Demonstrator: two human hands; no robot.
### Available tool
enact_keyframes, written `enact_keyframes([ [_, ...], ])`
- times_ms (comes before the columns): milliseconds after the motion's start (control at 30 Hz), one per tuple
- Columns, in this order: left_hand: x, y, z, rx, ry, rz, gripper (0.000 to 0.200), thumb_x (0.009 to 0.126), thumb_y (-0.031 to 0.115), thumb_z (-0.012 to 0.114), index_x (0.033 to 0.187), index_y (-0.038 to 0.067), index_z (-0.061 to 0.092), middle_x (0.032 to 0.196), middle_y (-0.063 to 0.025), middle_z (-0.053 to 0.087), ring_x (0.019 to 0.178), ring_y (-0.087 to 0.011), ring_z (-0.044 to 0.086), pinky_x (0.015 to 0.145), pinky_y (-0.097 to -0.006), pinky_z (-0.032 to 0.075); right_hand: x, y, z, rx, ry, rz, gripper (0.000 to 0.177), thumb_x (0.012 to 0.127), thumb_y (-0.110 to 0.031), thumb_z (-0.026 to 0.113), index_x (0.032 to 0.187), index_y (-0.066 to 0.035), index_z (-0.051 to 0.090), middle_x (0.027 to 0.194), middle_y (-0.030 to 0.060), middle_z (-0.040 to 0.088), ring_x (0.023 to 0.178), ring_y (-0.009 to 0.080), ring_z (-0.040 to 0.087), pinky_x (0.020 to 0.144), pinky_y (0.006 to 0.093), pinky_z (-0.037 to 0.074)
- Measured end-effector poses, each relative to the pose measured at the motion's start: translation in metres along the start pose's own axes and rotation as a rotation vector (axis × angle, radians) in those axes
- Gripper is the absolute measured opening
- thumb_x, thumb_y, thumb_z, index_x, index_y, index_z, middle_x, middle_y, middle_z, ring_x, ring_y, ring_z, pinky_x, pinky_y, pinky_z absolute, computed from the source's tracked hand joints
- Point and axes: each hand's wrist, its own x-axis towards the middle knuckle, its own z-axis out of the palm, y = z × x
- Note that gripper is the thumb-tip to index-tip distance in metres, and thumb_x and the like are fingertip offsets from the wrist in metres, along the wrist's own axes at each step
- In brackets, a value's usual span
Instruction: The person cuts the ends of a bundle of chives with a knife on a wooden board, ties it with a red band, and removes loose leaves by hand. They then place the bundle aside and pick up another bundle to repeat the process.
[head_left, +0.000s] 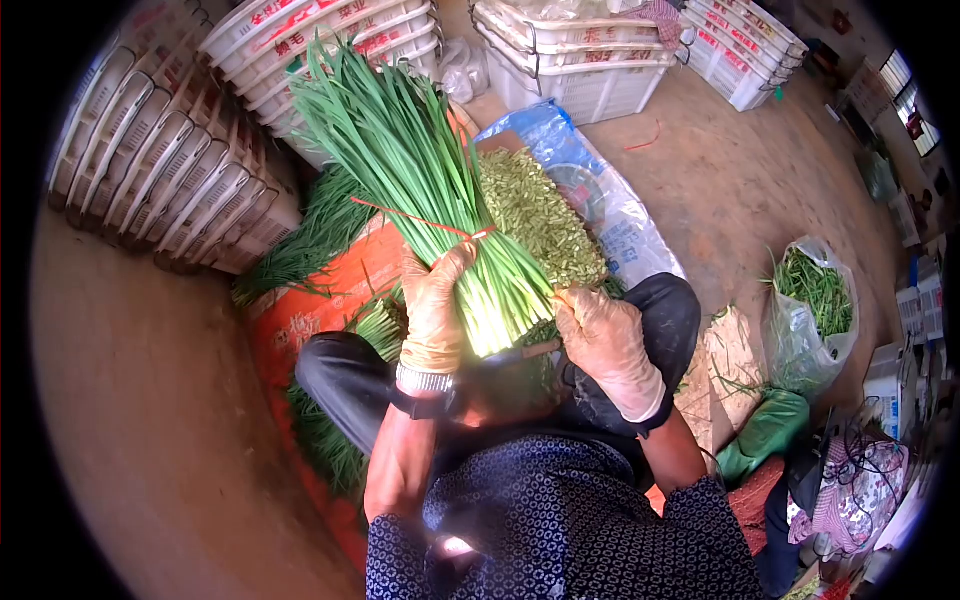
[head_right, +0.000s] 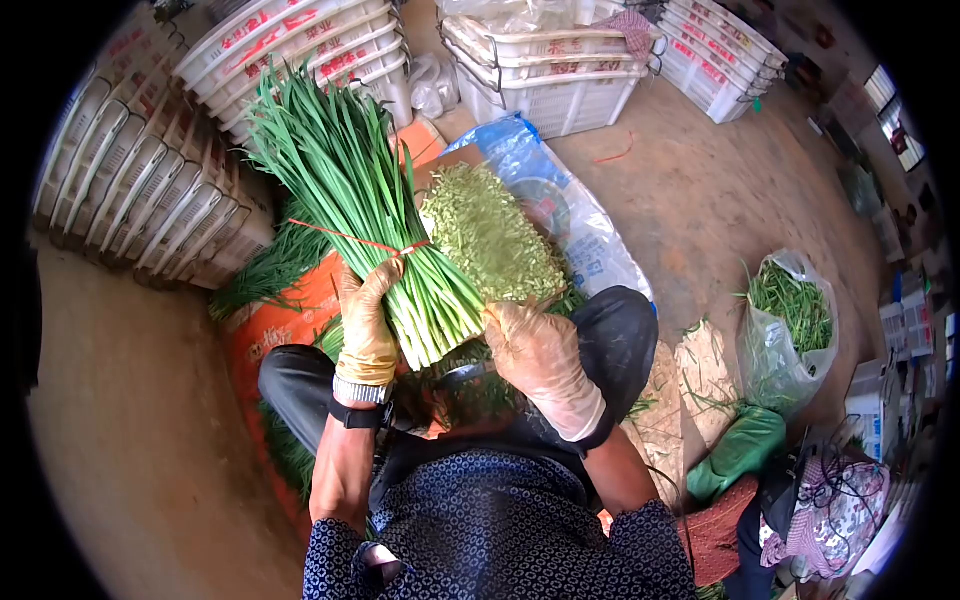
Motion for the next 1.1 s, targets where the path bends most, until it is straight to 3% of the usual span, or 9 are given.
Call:
enact_keyframes([
  [67, -0.001, 0.0, -0.001, -0.011, 0.0, -0.009, 0.057, 0.089, 0.003, 0.075, 0.141, 0.002, 0.052, 0.118, -0.0112, 0.071, 0.099, -0.0239, 0.073, 0.092, -0.04, 0.062, -0.002, 0.003, 0.001, -0.074, -0.05, -0.016, 0.015, 0.097, -0.011, 0.075, 0.11, -0.005, 0.069, 0.085, 0.012, 0.076, 0.07, 0.0266, 0.074, 0.064, 0.0371, 0.058],
  [267, 0.0, -0.005, -0.008, -0.071, 0.002, -0.05, 0.056, 0.09, 0.002, 0.075, 0.139, 0.005, 0.05, 0.118, -0.0118, 0.071, 0.1, -0.0223, 0.072, 0.088, -0.0385, 0.063, -0.005, -0.002, -0.01, 0.435, -0.048, 0.432, 0.013, 0.1, -0.017, 0.075, 0.102, -0.004, 0.071, 0.078, 0.0089, 0.075, 0.066, 0.0165, 0.072, 0.06, 0.0327, 0.055],
  [367, 0.001, -0.008, -0.005, -0.018, 0.041, -0.032, 0.056, 0.089, 0.0, 0.076, 0.138, 0.006, 0.051, 0.115, -0.0102, 0.071, 0.097, -0.0202, 0.071, 0.087, -0.037, 0.062, -0.008, -0.007, -0.019, 0.217, 0.067, 0.187, 0.014, 0.099, -0.018, 0.076, 0.098, -0.005, 0.072, 0.077, 0.007, 0.074, 0.064, 0.0175, 0.07, 0.059, 0.0313, 0.054],
  [500, 0.0, -0.015, 0.004, 0.011, 0.096, 0.025, 0.059, 0.089, -0.004, 0.075, 0.14, 0.006, 0.049, 0.114, -0.009, 0.07, 0.096, -0.0204, 0.071, 0.085, -0.0374, 0.063, 0.003, -0.046, -0.029, 0.232, -0.077, 0.036, 0.026, 0.091, -0.021, 0.084, 0.114, -0.012, 0.074, 0.08, 0.0017, 0.074, 0.066, 0.0224, 0.07, 0.064, 0.034, 0.056],
  [533, 0.0, -0.017, 0.003, 0.018, 0.087, 0.027, 0.061, 0.089, -0.006, 0.074, 0.143, 0.007, 0.048, 0.117, -0.0102, 0.07, 0.097, -0.0211, 0.071, 0.085, -0.0375, 0.063, 0.003, -0.05, -0.024, 0.151, -0.077, -0.013, 0.04, 0.088, -0.021, 0.086, 0.124, -0.014, 0.072, 0.093, 0.004, 0.076, 0.073, 0.0225, 0.072, 0.068, 0.0355, 0.057],
  [633, -0.002, -0.014, 0.002, -0.034, 0.039, -0.029, 0.062, 0.09, -0.008, 0.073, 0.145, 0.007, 0.047, 0.12, -0.0117, 0.069, 0.1, -0.0223, 0.071, 0.085, -0.0379, 0.063, 0.001, -0.038, 0.002, 0.008, -0.056, -0.038, 0.043, 0.088, -0.019, 0.085, 0.128, -0.013, 0.071, 0.108, 0.0078, 0.075, 0.08, 0.0229, 0.073, 0.072, 0.0349, 0.058],
  [667, -0.004, -0.009, 0.005, -0.046, 0.017, -0.016, 0.062, 0.09, -0.008, 0.071, 0.145, 0.007, 0.047, 0.121, -0.0125, 0.069, 0.102, -0.0232, 0.072, 0.086, -0.0382, 0.064, -0.001, -0.034, 0.008, 0.193, -0.09, 0.095, 0.04, 0.089, -0.017, 0.083, 0.127, -0.011, 0.071, 0.115, 0.0104, 0.074, 0.088, 0.0239, 0.074, 0.078, 0.0349, 0.06],
  [800, -0.001, -0.014, 0.002, -0.064, 0.062, 0.024, 0.051, 0.091, -0.004, 0.074, 0.136, 0.002, 0.052, 0.113, -0.0122, 0.074, 0.095, -0.0237, 0.075, 0.085, -0.0386, 0.065, 0.004, -0.037, 0.011, 0.175, 0.008, 0.054, 0.033, 0.092, -0.011, 0.078, 0.125, -0.013, 0.072, 0.113, 0.0094, 0.073, 0.09, 0.0261, 0.074, 0.078, 0.036, 0.06],
  [1100, 0.0, -0.022, -0.011, -0.068, 0.09, 0.041, 0.048, 0.089, -0.003, 0.074, 0.133, 0.001, 0.054, 0.114, -0.014, 0.072, 0.095, -0.0268, 0.075, 0.087, -0.0425, 0.065, 0.005, -0.039, 0.003, 0.073, -0.137, -0.138, 0.027, 0.083, -0.003, 0.076, 0.107, -0.017, 0.077, 0.102, 0.0057, 0.067, 0.087, 0.0273, 0.071, 0.074, 0.0386, 0.058],
])
